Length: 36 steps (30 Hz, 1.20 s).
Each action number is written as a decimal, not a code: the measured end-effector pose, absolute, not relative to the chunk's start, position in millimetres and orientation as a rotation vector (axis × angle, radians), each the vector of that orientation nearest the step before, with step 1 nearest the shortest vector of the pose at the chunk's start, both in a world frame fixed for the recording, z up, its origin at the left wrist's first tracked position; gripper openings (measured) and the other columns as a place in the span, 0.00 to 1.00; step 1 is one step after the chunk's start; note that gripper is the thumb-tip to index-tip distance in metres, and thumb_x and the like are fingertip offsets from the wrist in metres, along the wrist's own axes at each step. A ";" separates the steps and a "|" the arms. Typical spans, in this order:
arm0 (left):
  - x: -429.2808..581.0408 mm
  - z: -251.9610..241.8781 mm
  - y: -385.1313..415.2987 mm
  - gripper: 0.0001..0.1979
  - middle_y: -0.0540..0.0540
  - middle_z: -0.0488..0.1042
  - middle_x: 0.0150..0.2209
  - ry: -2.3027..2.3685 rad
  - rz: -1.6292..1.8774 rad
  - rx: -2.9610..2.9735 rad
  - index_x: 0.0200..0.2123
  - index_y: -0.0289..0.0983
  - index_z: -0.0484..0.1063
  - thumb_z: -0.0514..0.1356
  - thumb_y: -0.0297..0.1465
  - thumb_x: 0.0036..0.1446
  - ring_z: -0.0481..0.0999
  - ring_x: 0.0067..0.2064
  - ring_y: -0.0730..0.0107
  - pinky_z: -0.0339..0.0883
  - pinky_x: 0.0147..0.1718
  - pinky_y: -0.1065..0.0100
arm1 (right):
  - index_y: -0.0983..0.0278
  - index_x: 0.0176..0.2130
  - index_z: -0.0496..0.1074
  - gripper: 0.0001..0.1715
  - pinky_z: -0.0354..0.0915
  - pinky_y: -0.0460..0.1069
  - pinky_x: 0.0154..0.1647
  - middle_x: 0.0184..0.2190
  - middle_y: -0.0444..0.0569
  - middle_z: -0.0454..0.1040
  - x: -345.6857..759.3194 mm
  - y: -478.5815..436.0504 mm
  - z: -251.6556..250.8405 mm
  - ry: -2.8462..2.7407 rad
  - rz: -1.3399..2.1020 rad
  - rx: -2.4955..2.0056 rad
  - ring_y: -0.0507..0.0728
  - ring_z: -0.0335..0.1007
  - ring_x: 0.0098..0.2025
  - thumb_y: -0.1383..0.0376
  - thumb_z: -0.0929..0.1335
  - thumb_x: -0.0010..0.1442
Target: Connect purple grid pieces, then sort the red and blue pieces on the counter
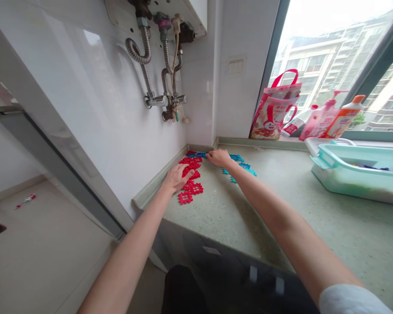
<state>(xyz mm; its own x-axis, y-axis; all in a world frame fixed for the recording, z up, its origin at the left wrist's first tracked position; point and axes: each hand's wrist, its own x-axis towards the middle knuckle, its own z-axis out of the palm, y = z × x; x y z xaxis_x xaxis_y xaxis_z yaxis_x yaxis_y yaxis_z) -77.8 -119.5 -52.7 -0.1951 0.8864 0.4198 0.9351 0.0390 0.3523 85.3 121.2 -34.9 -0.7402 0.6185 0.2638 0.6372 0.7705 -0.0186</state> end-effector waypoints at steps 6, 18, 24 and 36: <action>-80.0 -53.3 -117.4 0.38 0.36 0.73 0.64 -2.233 -0.913 -1.939 0.64 0.37 0.71 0.46 0.59 0.71 0.70 0.67 0.50 0.59 0.69 0.51 | 0.55 0.64 0.75 0.31 0.60 0.65 0.64 0.65 0.54 0.74 34.4 101.0 -30.7 -2.739 -0.096 -0.809 0.69 0.64 0.66 0.50 0.55 0.75; -80.9 -53.7 -116.5 0.37 0.36 0.73 0.64 -2.243 -0.945 -1.957 0.63 0.36 0.72 0.45 0.58 0.71 0.70 0.67 0.50 0.59 0.70 0.51 | 0.57 0.55 0.81 0.39 0.66 0.59 0.58 0.57 0.57 0.80 60.3 101.2 -42.9 -2.739 -0.058 -0.893 0.68 0.73 0.60 0.43 0.52 0.75; -77.0 -50.0 -117.9 0.37 0.37 0.73 0.65 -2.287 -0.930 -1.951 0.64 0.37 0.72 0.45 0.58 0.71 0.69 0.67 0.50 0.58 0.70 0.51 | 0.61 0.53 0.82 0.38 0.68 0.55 0.55 0.52 0.60 0.82 101.8 120.3 -42.7 -2.709 -0.076 -0.961 0.67 0.77 0.55 0.46 0.53 0.76; -85.7 -58.2 -111.5 0.35 0.40 0.75 0.63 -2.252 -0.971 -1.977 0.61 0.38 0.75 0.45 0.58 0.72 0.71 0.66 0.52 0.60 0.69 0.53 | 0.57 0.48 0.83 0.17 0.69 0.54 0.48 0.46 0.52 0.84 171.7 158.4 -38.9 -2.709 -0.026 -0.996 0.65 0.79 0.48 0.54 0.68 0.69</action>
